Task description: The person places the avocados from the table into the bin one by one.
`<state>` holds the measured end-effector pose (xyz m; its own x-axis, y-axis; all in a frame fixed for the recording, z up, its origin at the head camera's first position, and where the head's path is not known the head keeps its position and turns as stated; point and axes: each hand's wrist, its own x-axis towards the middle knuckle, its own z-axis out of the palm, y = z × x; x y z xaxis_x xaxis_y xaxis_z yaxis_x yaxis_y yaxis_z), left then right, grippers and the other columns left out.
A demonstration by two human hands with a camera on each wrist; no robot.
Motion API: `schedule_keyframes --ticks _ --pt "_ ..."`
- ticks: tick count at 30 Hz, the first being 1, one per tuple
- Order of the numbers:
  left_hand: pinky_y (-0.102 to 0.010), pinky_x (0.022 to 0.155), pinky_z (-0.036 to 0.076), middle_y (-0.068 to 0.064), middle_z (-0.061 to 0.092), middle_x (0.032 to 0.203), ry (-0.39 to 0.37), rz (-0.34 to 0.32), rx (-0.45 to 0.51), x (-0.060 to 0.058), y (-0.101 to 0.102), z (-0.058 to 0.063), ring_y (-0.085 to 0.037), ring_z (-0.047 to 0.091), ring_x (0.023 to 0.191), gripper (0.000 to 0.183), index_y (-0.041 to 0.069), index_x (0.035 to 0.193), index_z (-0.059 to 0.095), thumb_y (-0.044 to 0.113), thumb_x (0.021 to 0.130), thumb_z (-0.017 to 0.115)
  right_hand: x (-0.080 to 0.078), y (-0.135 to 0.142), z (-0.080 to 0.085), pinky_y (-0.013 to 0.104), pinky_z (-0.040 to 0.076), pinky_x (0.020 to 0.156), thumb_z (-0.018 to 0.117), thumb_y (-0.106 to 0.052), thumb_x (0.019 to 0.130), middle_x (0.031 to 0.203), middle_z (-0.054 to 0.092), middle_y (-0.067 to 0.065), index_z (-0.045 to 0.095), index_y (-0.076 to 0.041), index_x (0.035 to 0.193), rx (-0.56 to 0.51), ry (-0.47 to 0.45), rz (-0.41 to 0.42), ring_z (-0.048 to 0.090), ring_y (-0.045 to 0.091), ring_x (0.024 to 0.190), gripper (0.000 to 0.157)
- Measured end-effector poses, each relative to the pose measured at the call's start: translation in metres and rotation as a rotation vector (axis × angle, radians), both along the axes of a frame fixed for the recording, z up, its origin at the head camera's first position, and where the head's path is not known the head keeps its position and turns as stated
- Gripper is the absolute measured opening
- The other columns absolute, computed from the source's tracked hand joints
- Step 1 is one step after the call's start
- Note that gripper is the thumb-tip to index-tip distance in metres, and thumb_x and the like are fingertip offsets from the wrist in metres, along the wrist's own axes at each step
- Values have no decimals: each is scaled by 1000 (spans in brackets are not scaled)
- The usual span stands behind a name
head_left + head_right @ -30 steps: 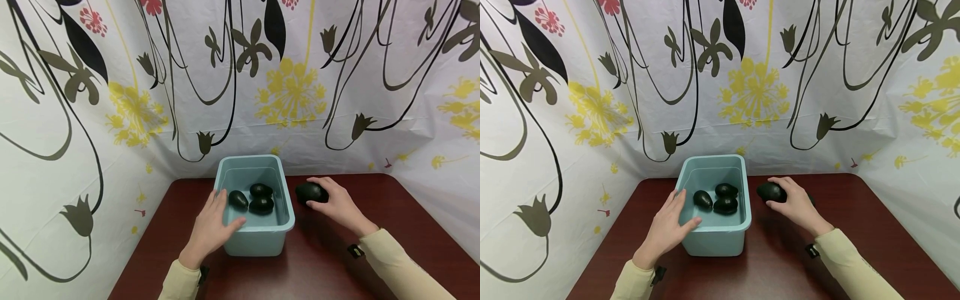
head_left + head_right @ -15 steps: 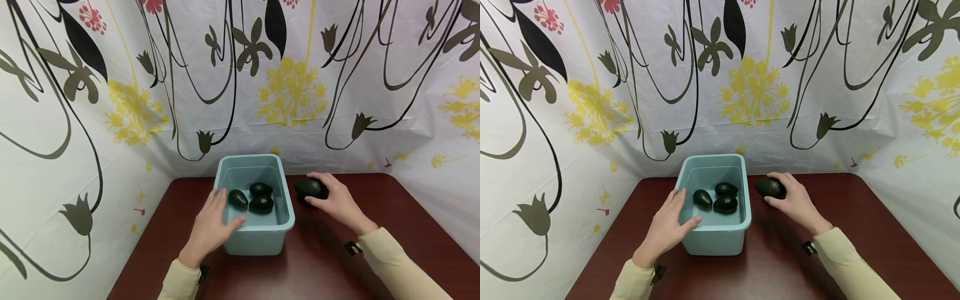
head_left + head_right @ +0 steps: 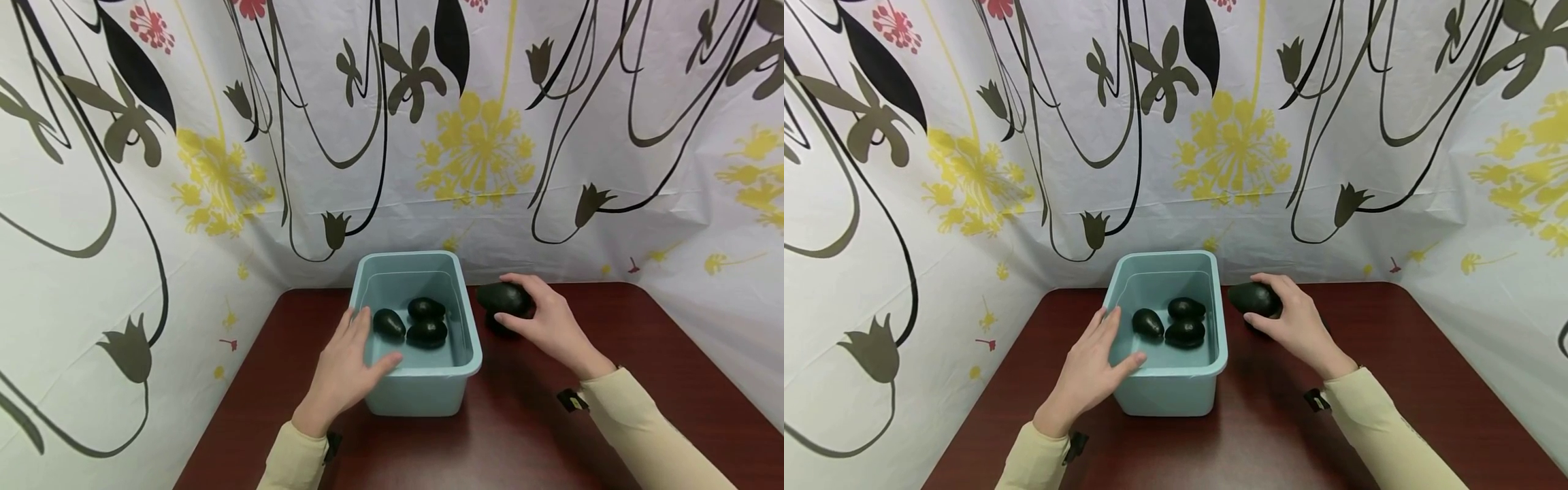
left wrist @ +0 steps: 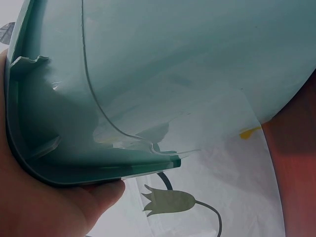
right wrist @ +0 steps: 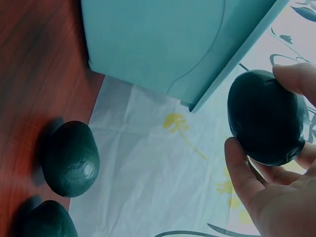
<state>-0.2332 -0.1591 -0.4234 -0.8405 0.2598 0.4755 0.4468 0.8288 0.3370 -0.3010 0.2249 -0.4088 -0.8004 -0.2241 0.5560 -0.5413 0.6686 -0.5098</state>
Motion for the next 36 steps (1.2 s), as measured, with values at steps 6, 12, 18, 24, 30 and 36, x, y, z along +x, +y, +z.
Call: schedule_keyframes --ticks 6,12,18,24,30,36 --pt "-57 103 43 -9 35 160 -2 0 -2 0 0 1 -30 23 150 100 6 157 33 77 89 50 1 -2 4 46 49 84 83 -42 83 133 54 -7 52 -35 143 -25 -7 13 56 18 111 67" --pt "-57 102 44 -9 36 160 2 0 0 -1 0 -1 -30 24 150 100 5 157 34 77 89 50 1 -6 7 43 49 82 83 -43 83 133 54 -8 52 -37 143 -33 -4 5 57 16 110 67" --pt "-56 102 44 -9 36 159 7 -3 0 -2 0 -1 -30 24 150 99 6 157 34 77 90 50 2 -11 11 37 50 76 82 -44 84 134 54 -9 51 -38 144 -39 1 2 57 12 104 67" --pt "-57 102 44 -9 37 159 12 -3 4 -2 0 -1 -30 24 150 99 6 157 35 77 89 51 3 -17 15 43 51 80 81 -45 84 138 52 -10 51 -36 144 -60 6 16 57 13 110 68" --pt "-56 103 43 -9 35 160 4 -6 6 -1 0 0 -29 24 150 100 5 157 34 77 89 50 5 -21 19 36 50 79 82 -44 84 136 53 -11 52 -37 144 -69 18 24 57 11 109 68" --pt "-57 102 44 -12 37 159 17 -11 0 -1 0 0 -31 24 150 99 4 156 35 76 90 50 5 -28 24 36 49 79 82 -44 84 136 53 -12 51 -40 143 -83 24 39 56 11 109 67"
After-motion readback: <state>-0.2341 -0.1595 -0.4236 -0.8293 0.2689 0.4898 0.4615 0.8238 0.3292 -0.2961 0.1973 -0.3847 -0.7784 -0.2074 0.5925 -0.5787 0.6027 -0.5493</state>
